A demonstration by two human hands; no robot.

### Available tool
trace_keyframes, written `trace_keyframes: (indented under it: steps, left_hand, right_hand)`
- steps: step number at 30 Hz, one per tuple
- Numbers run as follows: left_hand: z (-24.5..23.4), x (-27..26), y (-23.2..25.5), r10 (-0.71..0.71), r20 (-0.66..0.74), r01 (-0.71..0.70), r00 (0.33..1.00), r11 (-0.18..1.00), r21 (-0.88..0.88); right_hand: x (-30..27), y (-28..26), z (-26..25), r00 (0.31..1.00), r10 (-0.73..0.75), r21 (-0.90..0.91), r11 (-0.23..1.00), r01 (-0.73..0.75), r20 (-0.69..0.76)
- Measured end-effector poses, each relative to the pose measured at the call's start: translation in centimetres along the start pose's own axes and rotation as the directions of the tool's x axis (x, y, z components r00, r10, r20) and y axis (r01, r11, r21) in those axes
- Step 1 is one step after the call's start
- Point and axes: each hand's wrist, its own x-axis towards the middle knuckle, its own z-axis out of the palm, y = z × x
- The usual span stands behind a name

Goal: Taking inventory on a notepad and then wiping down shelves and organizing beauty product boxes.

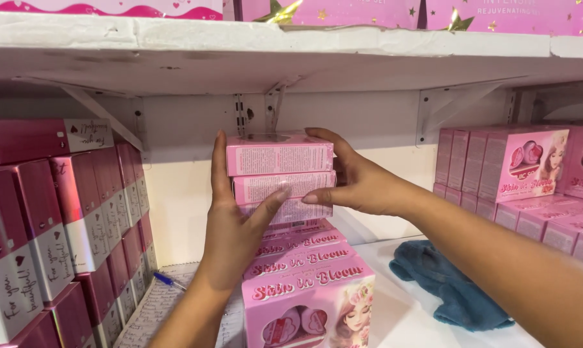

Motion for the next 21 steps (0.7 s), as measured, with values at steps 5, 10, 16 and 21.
trace_keyframes:
  steps: [5,10,16,21]
  left_hand:
    - [-0.3,0.6,-0.8,-0.082,-0.007,0.082,0.997,0.996,-0.015]
    - [-0.7,0.8,-3.2,-0.103,-0.006,0.103,0.995,0.995,0.009]
    - [-1.2,0.2,-0.7,-0.052,-0.069,0.061,0.996,0.987,0.149]
    - [-1.7,-2.3,4.3,0.084,-0.174,-0.008,0.981,0.918,0.396]
  right_hand:
    - [1.6,0.7,-0.3,0.996,-0.049,0.008,0.999,0.049,0.071]
    - [2.4,-0.2,-0.2,0.998,0.059,-0.111,0.992,-0.054,0.039]
    - [-0.1,-3.0,0.5,0.993,-0.006,-0.238,0.971,-0.022,-0.117]
    - [-2.6,-3.8,0.9,0.959,0.073,-0.486,0.850,-0.203,-0.273]
